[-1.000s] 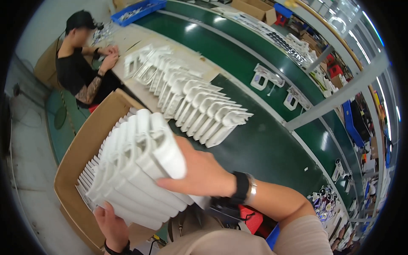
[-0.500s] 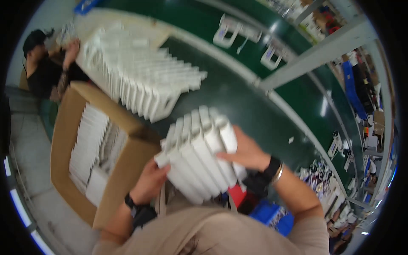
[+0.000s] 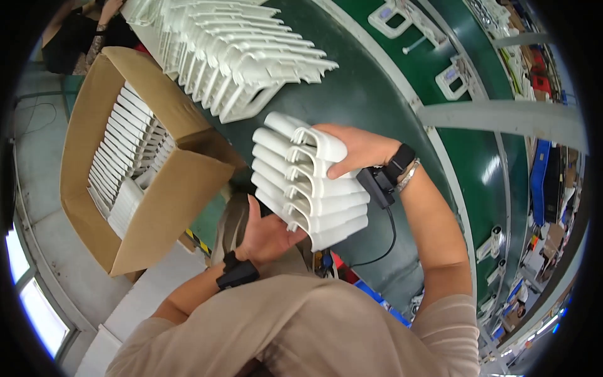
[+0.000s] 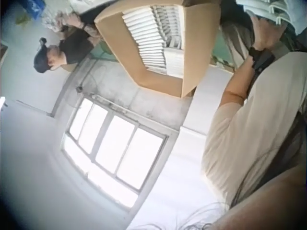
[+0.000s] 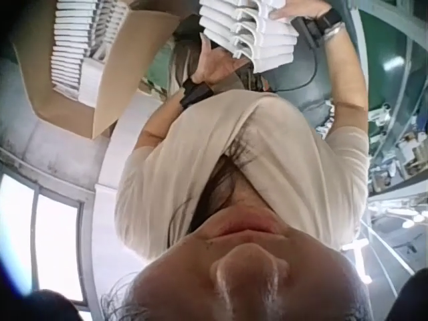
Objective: The recorder is assembling electronic components into white plastic housings on a factory production line.
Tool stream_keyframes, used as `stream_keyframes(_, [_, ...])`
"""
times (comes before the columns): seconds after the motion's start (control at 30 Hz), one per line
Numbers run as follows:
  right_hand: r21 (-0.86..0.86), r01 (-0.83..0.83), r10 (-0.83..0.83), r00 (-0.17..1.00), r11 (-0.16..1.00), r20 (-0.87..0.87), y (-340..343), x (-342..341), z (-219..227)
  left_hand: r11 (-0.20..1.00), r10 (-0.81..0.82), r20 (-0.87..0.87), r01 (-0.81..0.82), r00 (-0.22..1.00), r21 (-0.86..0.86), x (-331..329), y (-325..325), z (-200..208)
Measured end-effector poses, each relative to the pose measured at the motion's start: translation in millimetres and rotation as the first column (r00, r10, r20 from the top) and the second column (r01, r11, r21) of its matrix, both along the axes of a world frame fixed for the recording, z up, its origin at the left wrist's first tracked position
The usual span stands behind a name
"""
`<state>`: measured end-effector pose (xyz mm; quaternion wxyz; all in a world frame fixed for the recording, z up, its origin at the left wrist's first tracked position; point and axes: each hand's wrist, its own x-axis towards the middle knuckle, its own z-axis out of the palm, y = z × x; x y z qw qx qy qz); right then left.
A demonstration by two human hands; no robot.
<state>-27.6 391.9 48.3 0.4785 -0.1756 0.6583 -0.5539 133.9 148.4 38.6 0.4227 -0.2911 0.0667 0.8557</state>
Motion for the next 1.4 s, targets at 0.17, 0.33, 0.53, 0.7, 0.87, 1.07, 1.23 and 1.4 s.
stream_keyframes(0.17, [0.051, -0.118, 0.126, 0.964, 0.992, -0.234, -42.7, -47.1, 9.4, 0.999, 0.047, 0.007, -0.047, 0.999, 0.004, -0.9, 24.4, -22.5])
stream_keyframes(0.33, [0.262, 0.267, 0.010, 0.682, 0.928, -0.731, -44.6, -33.6, 67.5, 0.950, 0.306, 0.122, -0.312, 0.944, 0.029, -32.7, 37.8, -24.3])
stream_keyframes(0.53, [0.009, 0.943, -0.702, 0.254, 0.333, -0.665, 0.1, 80.9, 33.2, 0.908, 0.374, 0.268, -0.409, 0.888, 0.088, -57.0, 40.7, -31.8])
stream_keyframes(0.7, [0.340, 0.938, -0.968, -0.141, -0.064, 0.208, -46.7, 138.9, -18.2, 0.985, -0.170, 0.192, 0.162, 0.967, 0.055, -53.0, 7.4, -26.7])
stream_keyframes(0.87, [-0.203, 0.978, -0.957, 0.101, 0.046, 0.273, -45.3, 102.2, -102.9, 0.846, -0.505, 0.007, 0.497, 0.863, -0.193, -28.1, -63.5, -21.3])
stream_keyframes(1.07, [0.445, 0.865, -0.918, -0.346, -0.232, 0.193, -49.8, 123.6, -69.3, 0.831, -0.344, -0.132, 0.237, 0.929, -0.503, -21.9, -188.3, 17.7])
stream_keyframes(1.23, [0.613, 0.699, -0.884, 0.468, 0.369, -0.001, -94.3, 194.1, -30.7, 0.834, -0.156, -0.575, -0.205, 0.803, -0.513, -40.2, -311.5, 60.4])
stream_keyframes(1.4, [0.350, 0.291, -0.252, 0.955, 0.890, -0.154, -286.7, 106.5, 77.8, 0.328, 0.208, -0.504, -0.545, 0.838, -0.772, -21.1, -514.9, 9.8])
